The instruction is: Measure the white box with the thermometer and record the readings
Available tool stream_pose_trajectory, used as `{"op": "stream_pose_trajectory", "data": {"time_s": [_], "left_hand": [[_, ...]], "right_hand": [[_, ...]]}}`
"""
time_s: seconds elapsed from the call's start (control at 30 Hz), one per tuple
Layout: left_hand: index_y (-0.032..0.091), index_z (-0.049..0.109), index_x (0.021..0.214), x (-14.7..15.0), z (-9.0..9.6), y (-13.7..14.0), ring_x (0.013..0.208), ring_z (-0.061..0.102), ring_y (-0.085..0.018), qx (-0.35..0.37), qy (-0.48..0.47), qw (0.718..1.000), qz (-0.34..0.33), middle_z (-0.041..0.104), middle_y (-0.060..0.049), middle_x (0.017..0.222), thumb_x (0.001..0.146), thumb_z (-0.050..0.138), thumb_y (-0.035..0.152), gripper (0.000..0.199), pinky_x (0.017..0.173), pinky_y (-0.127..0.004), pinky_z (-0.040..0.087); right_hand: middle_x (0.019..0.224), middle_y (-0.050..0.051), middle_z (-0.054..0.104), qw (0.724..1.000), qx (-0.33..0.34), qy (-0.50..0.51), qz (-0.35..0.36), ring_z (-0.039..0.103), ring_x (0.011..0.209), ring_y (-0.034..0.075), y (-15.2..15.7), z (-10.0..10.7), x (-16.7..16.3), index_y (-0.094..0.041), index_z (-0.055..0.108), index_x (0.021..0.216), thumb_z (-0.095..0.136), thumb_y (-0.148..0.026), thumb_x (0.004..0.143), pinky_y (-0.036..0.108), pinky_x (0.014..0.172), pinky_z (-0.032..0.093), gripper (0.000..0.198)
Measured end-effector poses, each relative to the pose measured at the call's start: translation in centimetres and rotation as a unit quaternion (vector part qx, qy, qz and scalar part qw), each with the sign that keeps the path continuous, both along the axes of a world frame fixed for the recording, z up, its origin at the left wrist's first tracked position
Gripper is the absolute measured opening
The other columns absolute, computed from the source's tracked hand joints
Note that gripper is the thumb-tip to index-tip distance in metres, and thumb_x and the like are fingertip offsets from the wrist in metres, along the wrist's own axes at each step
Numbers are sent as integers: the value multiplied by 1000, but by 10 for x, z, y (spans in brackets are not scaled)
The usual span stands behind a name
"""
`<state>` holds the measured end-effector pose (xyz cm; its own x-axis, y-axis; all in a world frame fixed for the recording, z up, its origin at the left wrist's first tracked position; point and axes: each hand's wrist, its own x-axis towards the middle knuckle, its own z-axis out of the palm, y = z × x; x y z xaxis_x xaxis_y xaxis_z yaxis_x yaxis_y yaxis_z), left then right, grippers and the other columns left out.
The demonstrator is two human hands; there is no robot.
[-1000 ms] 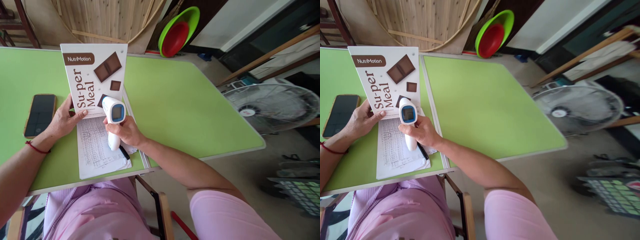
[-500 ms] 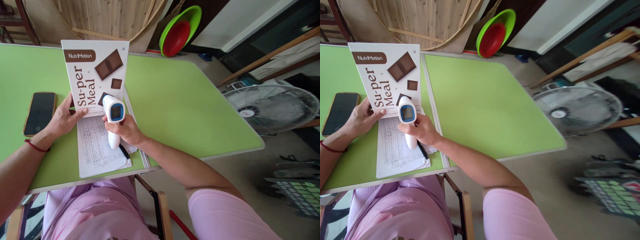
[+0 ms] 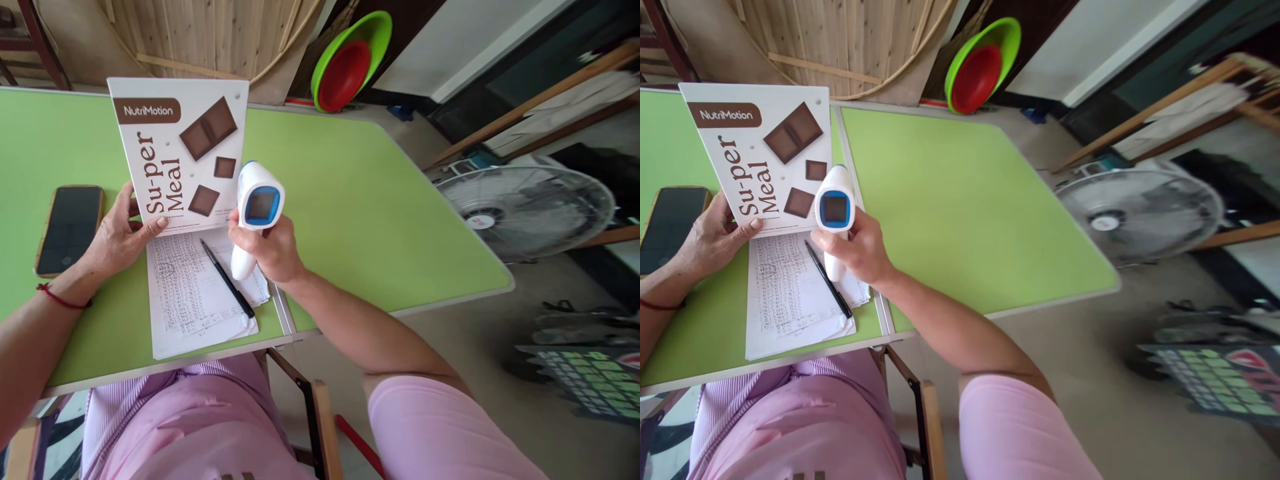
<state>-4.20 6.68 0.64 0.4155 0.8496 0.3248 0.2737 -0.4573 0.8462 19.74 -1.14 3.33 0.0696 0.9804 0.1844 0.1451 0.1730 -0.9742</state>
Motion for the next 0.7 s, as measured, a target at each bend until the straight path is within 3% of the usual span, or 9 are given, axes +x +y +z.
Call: {"op": "stream_pose_trajectory", "data": {"time_s": [0.17, 0.5, 0.63, 0.7], "left_hand": [[17, 47, 132, 0, 0, 1, 104, 67, -31, -6, -15, 1000, 1, 65, -15, 121, 82, 73, 54, 68, 68, -33, 61], [19, 48, 131, -2, -2, 2, 104, 68, -30, -22, -26, 999, -6, 65, -14, 121, 81, 76, 51, 66, 74, -34, 62], [19, 46, 132, -1, -2, 1, 107, 66, -30, -53, -49, 997, -8, 64, -14, 124, 77, 79, 51, 72, 80, -37, 61], [17, 44, 133, 0, -2, 0, 108, 66, -31, -43, -67, 997, 0, 63, -14, 124, 77, 80, 52, 75, 80, -40, 61]], "right_hand": [[68, 0, 55, 997, 53, -27, -57, 50, 66, 15, 5, 3, 10, -21, 54, 69, 72, -42, 66, 36, 68, 46, 28], [69, 1, 54, 992, 71, -74, -69, 51, 68, 16, 6, 11, 16, -22, 51, 70, 68, -46, 69, 36, 70, 48, 29], [65, 1, 55, 984, 38, -172, -36, 48, 62, 15, 11, 17, 32, -21, 53, 72, 70, -53, 69, 34, 61, 42, 36], [67, 2, 58, 964, -2, -260, -48, 49, 62, 16, 15, 18, 42, -20, 53, 72, 72, -55, 65, 33, 59, 39, 40]]}}
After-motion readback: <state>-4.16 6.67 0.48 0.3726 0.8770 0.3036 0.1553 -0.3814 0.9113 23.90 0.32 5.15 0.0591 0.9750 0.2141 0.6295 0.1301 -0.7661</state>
